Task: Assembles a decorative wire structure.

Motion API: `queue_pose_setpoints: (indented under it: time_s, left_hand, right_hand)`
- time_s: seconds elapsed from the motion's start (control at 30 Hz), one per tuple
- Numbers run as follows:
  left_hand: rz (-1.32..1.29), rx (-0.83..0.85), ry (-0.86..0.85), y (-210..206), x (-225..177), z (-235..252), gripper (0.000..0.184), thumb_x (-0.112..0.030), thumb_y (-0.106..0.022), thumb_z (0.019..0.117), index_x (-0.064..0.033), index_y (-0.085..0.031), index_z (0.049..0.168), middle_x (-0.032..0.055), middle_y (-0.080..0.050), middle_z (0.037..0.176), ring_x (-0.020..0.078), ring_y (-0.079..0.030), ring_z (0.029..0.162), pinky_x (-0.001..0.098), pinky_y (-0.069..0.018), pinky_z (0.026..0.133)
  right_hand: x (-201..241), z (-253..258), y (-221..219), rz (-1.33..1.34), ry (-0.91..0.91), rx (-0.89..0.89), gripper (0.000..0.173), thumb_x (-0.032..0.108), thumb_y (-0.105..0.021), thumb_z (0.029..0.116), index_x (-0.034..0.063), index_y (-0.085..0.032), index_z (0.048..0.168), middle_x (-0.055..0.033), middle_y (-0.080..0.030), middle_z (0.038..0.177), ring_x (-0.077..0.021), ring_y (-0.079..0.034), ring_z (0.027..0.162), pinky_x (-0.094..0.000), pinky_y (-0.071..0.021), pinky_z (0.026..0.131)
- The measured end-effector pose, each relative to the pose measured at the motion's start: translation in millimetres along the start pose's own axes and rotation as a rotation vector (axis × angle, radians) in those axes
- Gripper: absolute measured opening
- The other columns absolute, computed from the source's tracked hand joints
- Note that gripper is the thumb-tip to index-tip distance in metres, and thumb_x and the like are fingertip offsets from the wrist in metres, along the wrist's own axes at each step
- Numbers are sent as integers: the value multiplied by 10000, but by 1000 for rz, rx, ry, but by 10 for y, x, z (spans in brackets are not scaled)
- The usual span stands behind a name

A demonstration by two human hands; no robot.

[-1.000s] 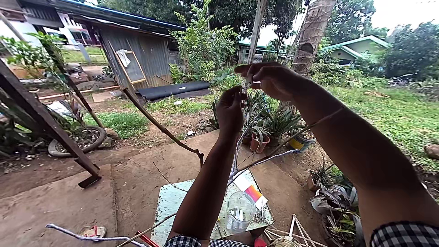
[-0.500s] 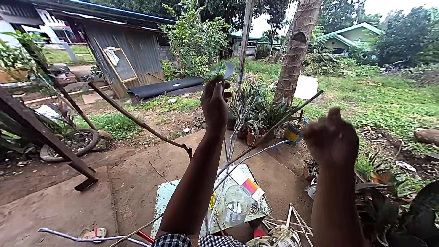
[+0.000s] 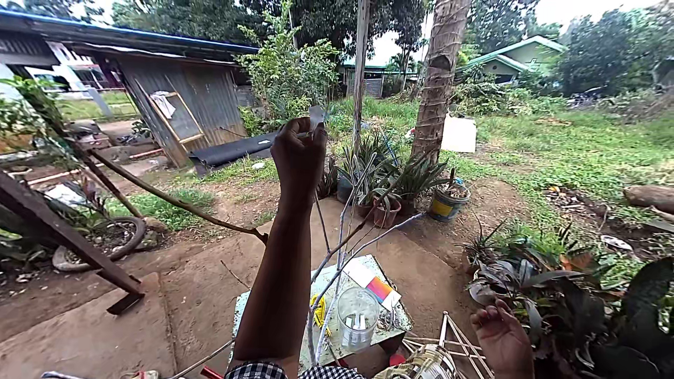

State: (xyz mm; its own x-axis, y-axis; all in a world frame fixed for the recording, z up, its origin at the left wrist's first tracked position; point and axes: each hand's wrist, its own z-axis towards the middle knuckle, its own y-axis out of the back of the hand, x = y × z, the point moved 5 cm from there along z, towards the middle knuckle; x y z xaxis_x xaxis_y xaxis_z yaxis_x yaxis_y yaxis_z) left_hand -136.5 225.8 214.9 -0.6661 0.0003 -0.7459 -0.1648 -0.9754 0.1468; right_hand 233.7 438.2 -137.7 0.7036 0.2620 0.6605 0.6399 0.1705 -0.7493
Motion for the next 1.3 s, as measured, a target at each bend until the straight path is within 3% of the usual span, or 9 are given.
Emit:
queue_pose_setpoints:
  time_s: [0.13,0.23,0.4,0.63,0.83,0.93,1.07,1.17,1.3]
  left_hand:
    - [88,-27,4,9,-25,67,226,-223,-604,1012,-34,-709,1075,69,-725,978,96,-693,776,309,-584,768]
    - [147,-47,5,44,-84,100,245,-241,-595,1009,-42,-725,1068,79,-724,950,128,-654,776,359,-514,770]
    - [-113,-8,76,-30,-30,143,172,-131,-551,1045,18,-618,1100,129,-640,1083,149,-728,832,332,-644,745]
    - [-147,18,104,-29,-54,178,137,-102,-501,1063,14,-554,1113,117,-677,1030,167,-741,699,334,-662,647]
    - [-208,70,163,-41,-86,170,164,-114,-507,1064,-2,-597,1143,103,-690,1021,163,-739,734,324,-652,667]
    - [-306,78,224,-60,-74,119,284,-177,-417,1111,-12,-598,1256,107,-702,1076,162,-740,792,312,-634,691]
    - [-531,78,348,-86,-28,78,350,-259,-354,1118,-74,-511,1371,104,-682,1124,219,-722,871,372,-609,719]
    - [-585,99,392,-63,-43,51,449,-355,-247,1101,-131,-422,1450,82,-644,1298,243,-699,1005,430,-582,773]
    - [-582,56,394,-50,-79,9,509,-442,-246,1095,-190,-395,1510,111,-545,1411,294,-608,1180,515,-523,875]
  right_hand:
    - [-59,-11,-80,-22,-12,-29,362,176,-255,1079,218,-609,1023,82,-645,674,-77,-663,602,-279,-598,622]
    - [-140,-5,-109,-22,-41,-27,368,174,-253,1077,214,-613,1013,79,-646,677,-77,-663,603,-279,-599,620]
    - [-270,12,-70,-5,-94,-54,325,180,-284,1073,200,-605,1023,72,-642,679,-82,-663,606,-279,-595,618]
    - [-370,-20,-78,1,-147,-94,323,198,-278,1077,199,-594,1012,73,-623,665,-80,-645,584,-287,-590,610]
    - [-395,0,-276,-67,-176,-32,315,200,-284,1089,179,-595,1046,58,-630,701,-86,-647,614,-279,-582,620]
    - [-289,95,-746,-198,-115,169,279,158,-309,1069,141,-587,1073,39,-634,767,-96,-650,699,-292,-581,710]
    - [-29,199,-1658,-363,88,606,247,127,-430,1005,144,-674,1042,52,-701,828,-91,-687,788,-317,-592,829]
    - [122,346,-2372,-540,286,884,192,176,-515,996,157,-701,1039,65,-713,900,-86,-691,838,-346,-590,864]
    - [291,293,-3451,-764,566,1027,207,97,-549,1012,2,-671,1150,-5,-703,1020,-30,-668,902,-252,-574,868]
